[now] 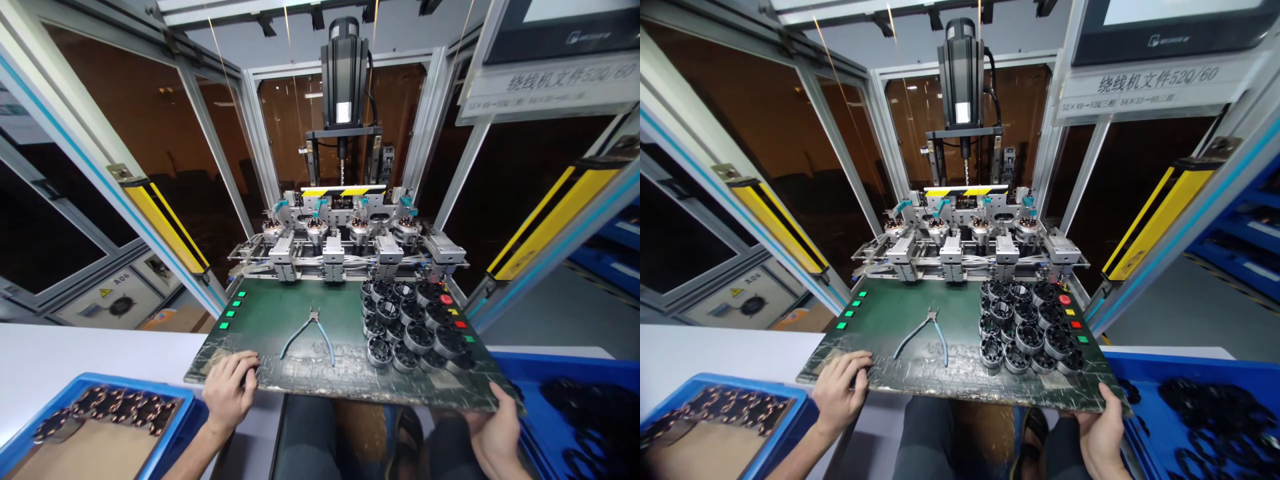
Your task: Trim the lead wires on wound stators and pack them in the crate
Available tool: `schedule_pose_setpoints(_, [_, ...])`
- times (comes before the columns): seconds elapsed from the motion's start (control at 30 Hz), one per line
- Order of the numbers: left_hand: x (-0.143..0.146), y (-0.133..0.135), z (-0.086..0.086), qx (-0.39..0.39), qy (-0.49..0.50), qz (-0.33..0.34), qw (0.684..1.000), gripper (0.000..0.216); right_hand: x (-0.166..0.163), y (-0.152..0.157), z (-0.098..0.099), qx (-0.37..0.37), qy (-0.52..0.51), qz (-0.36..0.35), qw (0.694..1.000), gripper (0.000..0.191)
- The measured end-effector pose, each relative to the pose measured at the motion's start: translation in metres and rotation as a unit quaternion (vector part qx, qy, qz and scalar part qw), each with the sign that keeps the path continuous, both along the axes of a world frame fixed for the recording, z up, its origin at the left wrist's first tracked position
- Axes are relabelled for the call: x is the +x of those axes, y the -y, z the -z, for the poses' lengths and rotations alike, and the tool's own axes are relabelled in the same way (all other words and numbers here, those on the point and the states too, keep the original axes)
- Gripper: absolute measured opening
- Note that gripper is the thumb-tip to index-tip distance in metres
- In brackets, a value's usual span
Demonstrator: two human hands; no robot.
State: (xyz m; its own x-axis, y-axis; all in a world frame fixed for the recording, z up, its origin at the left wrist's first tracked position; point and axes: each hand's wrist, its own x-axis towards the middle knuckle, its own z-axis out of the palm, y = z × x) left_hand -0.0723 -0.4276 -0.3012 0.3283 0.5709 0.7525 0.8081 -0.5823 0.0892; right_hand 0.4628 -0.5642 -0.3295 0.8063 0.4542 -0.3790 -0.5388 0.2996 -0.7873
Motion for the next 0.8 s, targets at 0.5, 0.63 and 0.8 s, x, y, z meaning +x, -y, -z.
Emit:
schedule_pose_setpoints(0.5, [0.0023,0.0018,-0.0045,0.004,-0.007,0.007,1.0,0.018,-0.0023,0.0009,-0.0085,-0.003,-0.008,0.005,1.0,0.048])
schedule_pose_setpoints(0.63, [0.0021,0.0011,-0.0036,0.003,-0.006,0.007,1.0,0.018,-0.0009,0.0002,-0.0069,-0.006,-0.007,0.009,1.0,0.05])
schedule_pose_setpoints(0.8, [0.0024,0.0005,-0.0042,0.005,-0.002,0.007,1.0,0.018,0.0002,0.0002,-0.0047,-0.011,-0.004,0.011,1.0,0.05])
